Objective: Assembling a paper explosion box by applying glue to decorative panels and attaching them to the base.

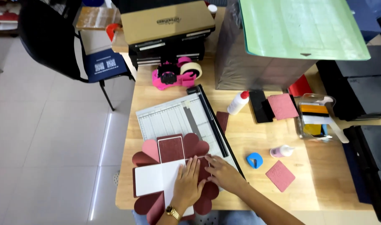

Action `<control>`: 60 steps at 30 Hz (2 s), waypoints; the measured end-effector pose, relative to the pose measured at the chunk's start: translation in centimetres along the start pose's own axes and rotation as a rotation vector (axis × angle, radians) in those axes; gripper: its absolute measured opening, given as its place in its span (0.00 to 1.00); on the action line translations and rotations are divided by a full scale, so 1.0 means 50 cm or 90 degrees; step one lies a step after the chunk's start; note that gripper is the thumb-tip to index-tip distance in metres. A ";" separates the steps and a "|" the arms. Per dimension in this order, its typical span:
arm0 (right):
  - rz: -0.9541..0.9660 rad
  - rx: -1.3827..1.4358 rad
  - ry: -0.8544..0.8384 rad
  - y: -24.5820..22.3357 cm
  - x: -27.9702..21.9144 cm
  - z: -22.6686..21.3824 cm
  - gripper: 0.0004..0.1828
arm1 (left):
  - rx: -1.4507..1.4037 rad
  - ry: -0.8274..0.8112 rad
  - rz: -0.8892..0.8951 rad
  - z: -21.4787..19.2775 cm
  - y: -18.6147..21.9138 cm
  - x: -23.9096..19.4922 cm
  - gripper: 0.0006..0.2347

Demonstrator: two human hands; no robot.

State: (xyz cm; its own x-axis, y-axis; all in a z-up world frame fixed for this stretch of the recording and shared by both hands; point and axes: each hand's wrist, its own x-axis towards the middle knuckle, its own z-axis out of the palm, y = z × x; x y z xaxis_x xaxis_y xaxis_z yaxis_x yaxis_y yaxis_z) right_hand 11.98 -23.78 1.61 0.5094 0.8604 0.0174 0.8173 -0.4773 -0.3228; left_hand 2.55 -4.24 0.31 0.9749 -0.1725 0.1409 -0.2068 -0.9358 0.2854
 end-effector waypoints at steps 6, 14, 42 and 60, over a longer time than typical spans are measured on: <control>0.064 -0.149 0.044 -0.066 -0.022 -0.008 0.22 | 0.031 0.005 -0.009 0.010 0.004 -0.006 0.31; 0.082 -0.173 0.057 -0.059 -0.029 0.038 0.22 | 0.081 0.006 0.028 0.024 -0.012 -0.012 0.31; 0.504 0.465 0.426 -0.082 -0.181 -0.080 0.13 | 0.048 0.002 -0.063 0.056 0.055 0.175 0.30; 0.467 0.635 0.395 -0.117 -0.068 -0.060 0.16 | -0.144 0.002 -0.066 -0.048 -0.064 0.067 0.34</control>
State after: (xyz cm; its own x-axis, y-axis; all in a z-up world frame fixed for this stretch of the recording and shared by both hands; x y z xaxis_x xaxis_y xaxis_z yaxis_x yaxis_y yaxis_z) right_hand 6.25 -24.46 6.26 0.9848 0.1253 -0.1201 -0.0895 -0.2262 -0.9700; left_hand 6.28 -1.10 2.13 0.9916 -0.0776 0.1031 -0.1193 -0.8554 0.5040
